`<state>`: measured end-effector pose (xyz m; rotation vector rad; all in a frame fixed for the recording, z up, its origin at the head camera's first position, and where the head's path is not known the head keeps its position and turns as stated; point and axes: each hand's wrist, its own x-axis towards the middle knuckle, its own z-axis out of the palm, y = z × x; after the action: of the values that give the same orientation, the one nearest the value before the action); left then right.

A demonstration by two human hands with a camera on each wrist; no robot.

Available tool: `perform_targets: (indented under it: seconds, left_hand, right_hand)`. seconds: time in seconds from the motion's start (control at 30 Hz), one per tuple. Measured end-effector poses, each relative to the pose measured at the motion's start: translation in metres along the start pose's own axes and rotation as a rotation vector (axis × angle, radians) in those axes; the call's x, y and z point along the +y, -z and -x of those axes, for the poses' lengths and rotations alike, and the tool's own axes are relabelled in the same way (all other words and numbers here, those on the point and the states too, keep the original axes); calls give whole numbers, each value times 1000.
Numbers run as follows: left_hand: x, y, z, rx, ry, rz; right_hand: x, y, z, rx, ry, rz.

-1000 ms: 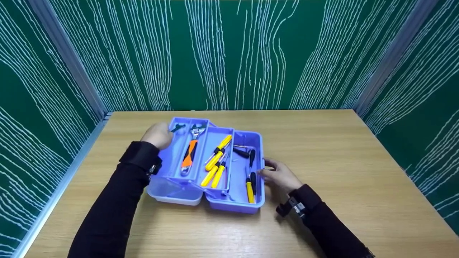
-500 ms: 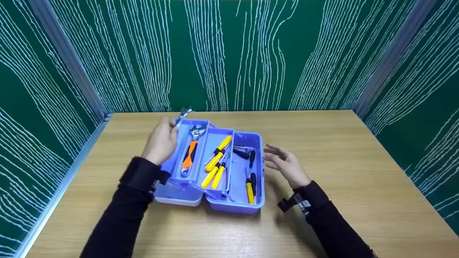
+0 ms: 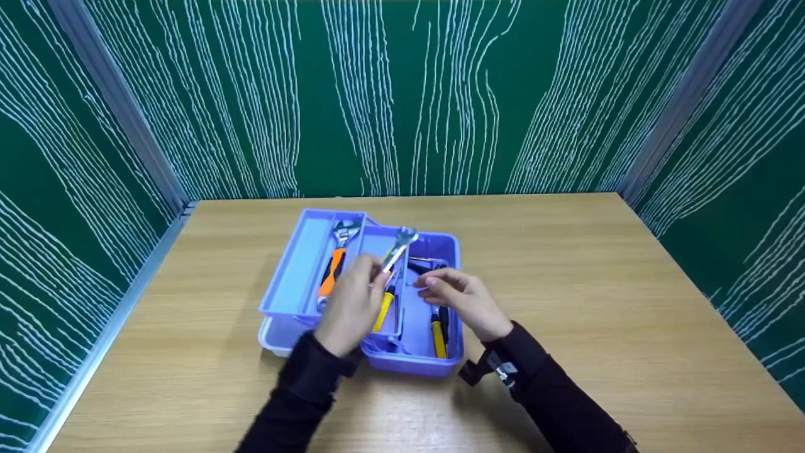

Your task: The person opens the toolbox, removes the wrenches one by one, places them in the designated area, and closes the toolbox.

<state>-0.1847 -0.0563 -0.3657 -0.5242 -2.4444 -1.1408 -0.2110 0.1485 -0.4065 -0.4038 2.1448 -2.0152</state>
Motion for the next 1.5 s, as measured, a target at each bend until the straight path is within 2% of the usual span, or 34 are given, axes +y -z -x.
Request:
perform_targets:
  seconds: [0.13, 0.43, 0.57, 0.7, 0.93, 1.07, 1.2, 1.3, 1.4, 1.5]
  left_hand:
    - [8, -18, 6, -8, 0, -30]
    - [11, -53, 17, -12, -40, -112]
    - [11, -63, 20, 11, -48, -182]
    - [10, -65, 22, 3, -65, -195]
    - [11, -54, 21, -90, -75, -115]
    - [9, -46, 23, -101, -98, -83]
    - [1, -34, 23, -45, -128, -112]
    - [-10, -21, 20, 24, -125, -130]
    - [-24, -2, 18, 91, -126, -136]
    - [-40, 19, 15, 121, -119, -120]
  right_hand:
    - [3, -9, 0, -41, 8, -45]
    - [5, -21, 2, 31, -9, -145]
    - [6, -22, 3, 85, -48, -135]
    - [6, -22, 4, 122, -78, -145]
    - [1, -15, 3, 148, -80, -152]
    - [-1, -5, 1, 149, -94, -179]
    - [-2, 11, -1, 161, -129, -187]
    - [-1, 26, -2, 182, -141, -157]
    - [1, 45, -3, 206, -125, -115]
    - [2, 65, -3, 223, -101, -67]
